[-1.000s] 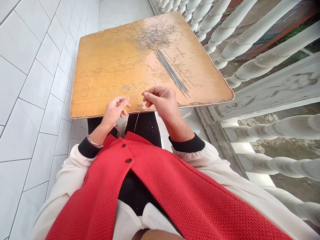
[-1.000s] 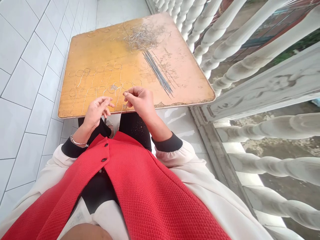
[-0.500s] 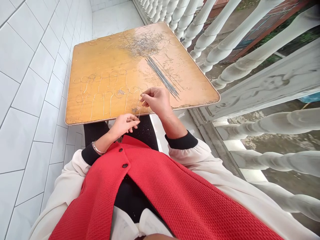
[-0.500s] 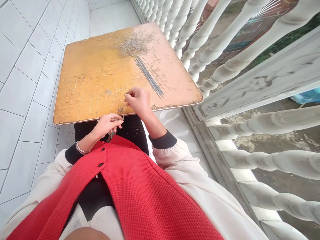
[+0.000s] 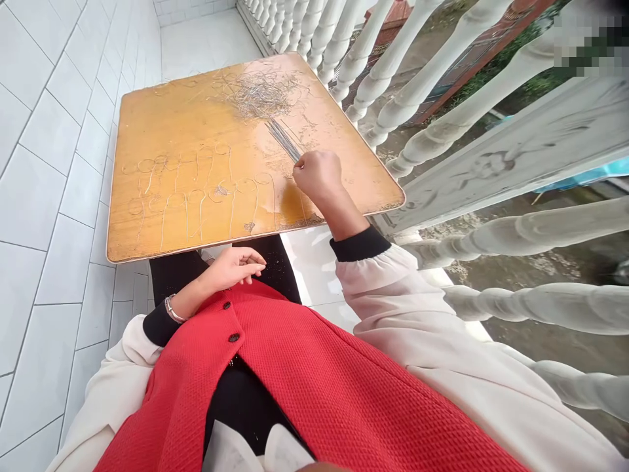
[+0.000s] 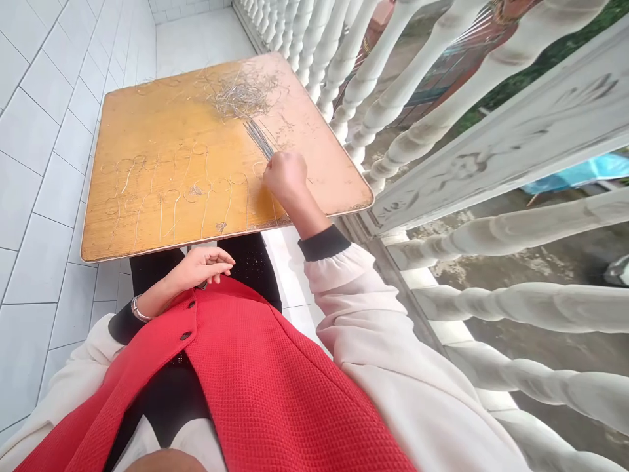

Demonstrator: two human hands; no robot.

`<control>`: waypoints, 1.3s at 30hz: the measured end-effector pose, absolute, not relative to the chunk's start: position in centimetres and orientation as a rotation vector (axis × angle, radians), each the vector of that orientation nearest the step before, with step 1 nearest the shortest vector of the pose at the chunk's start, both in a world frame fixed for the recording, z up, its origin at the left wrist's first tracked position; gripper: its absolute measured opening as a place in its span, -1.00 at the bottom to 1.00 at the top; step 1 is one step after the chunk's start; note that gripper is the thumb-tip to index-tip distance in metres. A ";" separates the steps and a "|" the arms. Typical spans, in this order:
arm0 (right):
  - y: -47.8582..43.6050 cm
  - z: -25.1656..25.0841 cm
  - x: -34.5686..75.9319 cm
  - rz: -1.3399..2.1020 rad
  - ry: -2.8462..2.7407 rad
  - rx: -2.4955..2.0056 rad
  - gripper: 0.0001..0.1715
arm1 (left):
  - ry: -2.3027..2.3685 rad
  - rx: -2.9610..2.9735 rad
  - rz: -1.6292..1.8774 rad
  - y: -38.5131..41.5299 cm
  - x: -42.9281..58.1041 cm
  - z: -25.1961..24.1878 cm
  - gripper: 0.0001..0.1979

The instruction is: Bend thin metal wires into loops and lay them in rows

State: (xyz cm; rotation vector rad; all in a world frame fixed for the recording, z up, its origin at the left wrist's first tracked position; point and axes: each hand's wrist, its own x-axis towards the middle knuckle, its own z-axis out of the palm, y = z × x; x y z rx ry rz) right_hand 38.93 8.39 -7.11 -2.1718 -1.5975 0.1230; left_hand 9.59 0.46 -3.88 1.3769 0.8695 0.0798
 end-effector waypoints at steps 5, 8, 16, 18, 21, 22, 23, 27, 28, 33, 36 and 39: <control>9.3 -5.2 38.0 0.211 -1.539 -2.397 -0.66 | 0.824 1.407 0.123 1.0 9.1 -3.2 -0.81; 7.7 -4.5 38.5 0.192 -1.510 -2.339 -0.66 | 0.798 1.469 0.179 1.3 8.2 -2.6 -0.78; 1.4 -5.4 37.4 0.150 -1.573 -2.152 -0.67 | 0.927 1.657 0.712 3.0 4.5 -0.7 -0.88; 0.8 -5.6 36.4 0.156 -1.601 -2.190 -0.67 | 0.975 1.674 0.832 3.8 3.9 -0.5 -0.88; 0.4 -5.5 35.1 0.193 -1.644 -2.163 -0.66 | 1.042 1.664 0.901 4.8 3.4 -0.7 -0.88; 0.4 -5.5 34.9 0.209 -1.657 -2.145 -0.65 | 1.057 1.660 0.902 5.0 3.3 -0.8 -0.88; 0.4 -5.4 34.7 0.219 -1.667 -2.129 -0.64 | 1.064 1.657 0.902 5.2 3.3 -0.9 -0.88; 0.5 -5.4 34.9 0.183 -1.636 -2.135 -0.64 | 1.048 1.661 0.891 5.6 3.1 -1.4 -0.89; 0.6 -5.4 35.1 0.170 -1.622 -2.142 -0.65 | 1.042 1.663 0.896 5.7 3.0 -1.4 -0.89; 0.4 -4.9 35.1 0.187 -1.673 -2.160 -0.67 | 1.075 1.657 0.952 6.5 2.3 -1.2 -0.89; 0.1 -4.9 34.2 0.197 -1.760 -2.207 -0.66 | 1.086 1.655 0.971 6.9 2.1 -1.2 -0.89; -0.1 -5.4 33.5 0.115 -1.754 -2.286 -0.62 | 1.078 1.671 0.950 7.1 2.2 -1.5 -0.89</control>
